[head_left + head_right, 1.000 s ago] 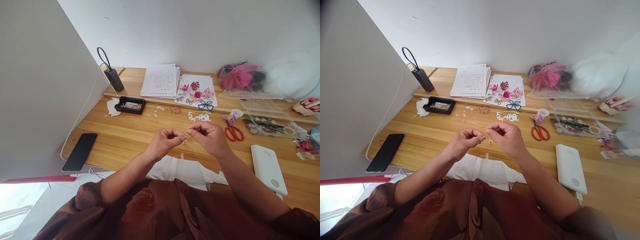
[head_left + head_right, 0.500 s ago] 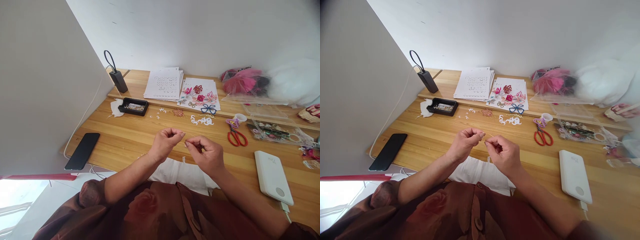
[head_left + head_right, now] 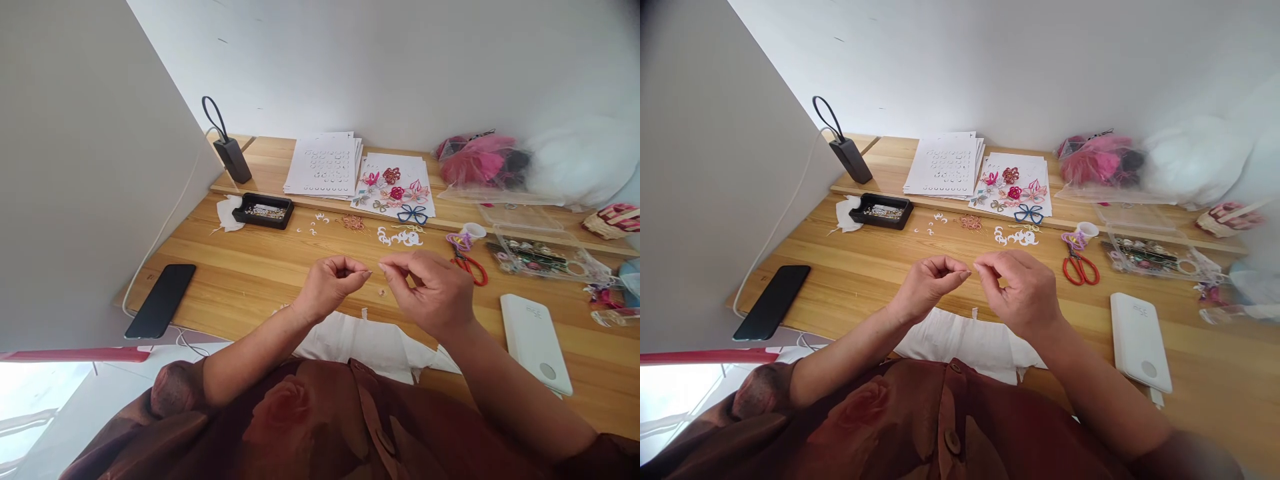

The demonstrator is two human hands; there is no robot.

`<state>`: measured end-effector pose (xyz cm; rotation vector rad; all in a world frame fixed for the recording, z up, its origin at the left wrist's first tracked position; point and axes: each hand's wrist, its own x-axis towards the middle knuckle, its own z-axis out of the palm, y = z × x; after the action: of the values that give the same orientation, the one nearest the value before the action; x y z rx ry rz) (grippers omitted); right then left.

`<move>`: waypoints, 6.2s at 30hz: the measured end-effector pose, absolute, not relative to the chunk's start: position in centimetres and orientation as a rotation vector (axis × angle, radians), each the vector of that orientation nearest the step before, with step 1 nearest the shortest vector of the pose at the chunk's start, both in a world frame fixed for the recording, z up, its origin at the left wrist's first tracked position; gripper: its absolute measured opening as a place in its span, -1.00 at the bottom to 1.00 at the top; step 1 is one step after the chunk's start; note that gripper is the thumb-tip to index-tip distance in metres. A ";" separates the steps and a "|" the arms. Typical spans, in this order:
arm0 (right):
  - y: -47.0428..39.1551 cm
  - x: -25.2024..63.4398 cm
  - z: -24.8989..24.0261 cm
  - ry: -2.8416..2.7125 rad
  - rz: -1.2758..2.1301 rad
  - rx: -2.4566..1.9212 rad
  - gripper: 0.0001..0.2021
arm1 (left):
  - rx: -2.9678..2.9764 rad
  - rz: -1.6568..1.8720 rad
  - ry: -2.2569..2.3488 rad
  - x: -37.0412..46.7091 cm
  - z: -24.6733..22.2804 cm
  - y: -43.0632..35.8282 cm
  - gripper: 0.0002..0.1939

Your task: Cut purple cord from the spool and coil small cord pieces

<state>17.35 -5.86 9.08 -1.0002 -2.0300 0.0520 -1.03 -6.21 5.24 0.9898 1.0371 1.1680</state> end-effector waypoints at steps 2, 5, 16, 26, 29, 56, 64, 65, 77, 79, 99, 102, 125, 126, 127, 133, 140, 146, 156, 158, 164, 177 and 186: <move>-5.5 17.3 9.1 -1.980 0.183 -1.079 -0.89 | 0.998 1.160 1.033 -1.1 5.3 -6.2 -0.68; -4.8 17.4 8.7 -1.870 0.447 -1.183 -0.93 | 0.987 1.155 1.015 -1.1 5.4 -6.1 -0.67; -4.9 16.3 4.6 -1.603 0.895 -1.142 -0.85 | 0.791 1.194 0.988 -0.8 5.4 -5.7 -0.59; -6.6 16.5 5.9 -2.083 -0.114 -0.897 -0.88 | 0.890 1.265 1.110 -0.9 4.6 -5.6 -0.63; -6.5 16.8 6.9 -2.062 -0.108 -0.893 -0.88 | 0.971 1.246 1.115 -1.1 4.5 -5.8 -0.66; -6.2 15.5 5.6 -2.187 -0.216 -0.969 -0.81 | 1.072 1.341 1.167 -1.2 3.9 -5.1 -0.77; -4.9 16.5 8.5 -1.978 0.430 -1.049 -0.89 | 1.313 1.197 1.030 -1.9 4.8 -5.6 -0.79; -4.4 16.6 8.5 -1.905 0.569 -1.101 -0.90 | 1.291 1.192 1.010 -1.9 4.9 -5.6 -0.77; -4.6 14.7 4.6 -1.302 1.374 -1.123 -0.73 | 0.927 1.297 1.083 -1.0 4.3 -5.4 -0.65; -5.2 14.6 4.3 -1.469 1.161 -1.133 -0.79 | 0.924 1.324 1.128 -0.9 4.2 -5.2 -0.69; -3.5 16.5 6.6 -1.575 1.131 -1.209 -0.81 | 1.216 1.154 1.034 -2.1 5.0 -5.6 -0.75; -3.5 16.0 5.3 -1.297 1.419 -1.178 -0.71 | 1.104 1.180 1.047 -1.9 4.8 -5.4 -0.68; -5.6 16.1 6.3 -2.045 0.087 -0.946 -0.90 | 1.255 1.183 1.178 -1.9 4.0 -5.1 -0.83; -5.3 16.3 6.6 -2.027 0.152 -0.969 -0.91 | 1.267 1.145 1.143 -2.0 4.2 -5.1 -0.83; -4.9 16.4 6.8 -2.002 0.260 -1.007 -0.92 | 1.268 1.110 1.110 -2.1 4.4 -5.2 -0.82; -3.1 16.4 6.0 -1.562 1.171 -1.138 -0.87 | 1.098 1.092 1.039 -2.4 4.8 -5.1 -0.70; -3.9 14.8 3.7 -1.164 1.403 -1.083 -0.83 | 0.840 1.214 1.039 -1.2 4.1 -4.9 -0.59; -4.4 14.7 2.9 -1.350 1.203 -1.178 -0.80 | 0.796 1.292 1.116 -0.6 4.0 -4.9 -0.65; -4.8 14.7 2.7 -1.270 1.119 -1.233 -0.75 | 0.834 1.217 1.111 -0.6 4.0 -5.2 -0.73; -4.8 14.6 2.5 -1.214 1.140 -1.216 -0.76 | 0.804 1.193 1.080 -0.5 4.1 -5.4 -0.72; -5.1 14.5 2.4 -1.115 1.120 -1.168 -0.80 | 0.758 1.197 0.986 -0.1 4.1 -5.6 -0.64; -6.3 14.3 3.1 -0.974 1.233 -1.100 -0.75 | 0.759 1.201 0.981 0.3 4.9 -6.5 -0.63; -6.3 13.9 4.3 -0.779 1.393 -1.096 -0.67 | 0.755 1.184 0.973 0.1 5.0 -6.7 -0.60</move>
<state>13.94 -6.31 4.33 -1.0960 -0.7794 1.3927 0.14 -6.72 4.99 0.7548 0.9733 1.1837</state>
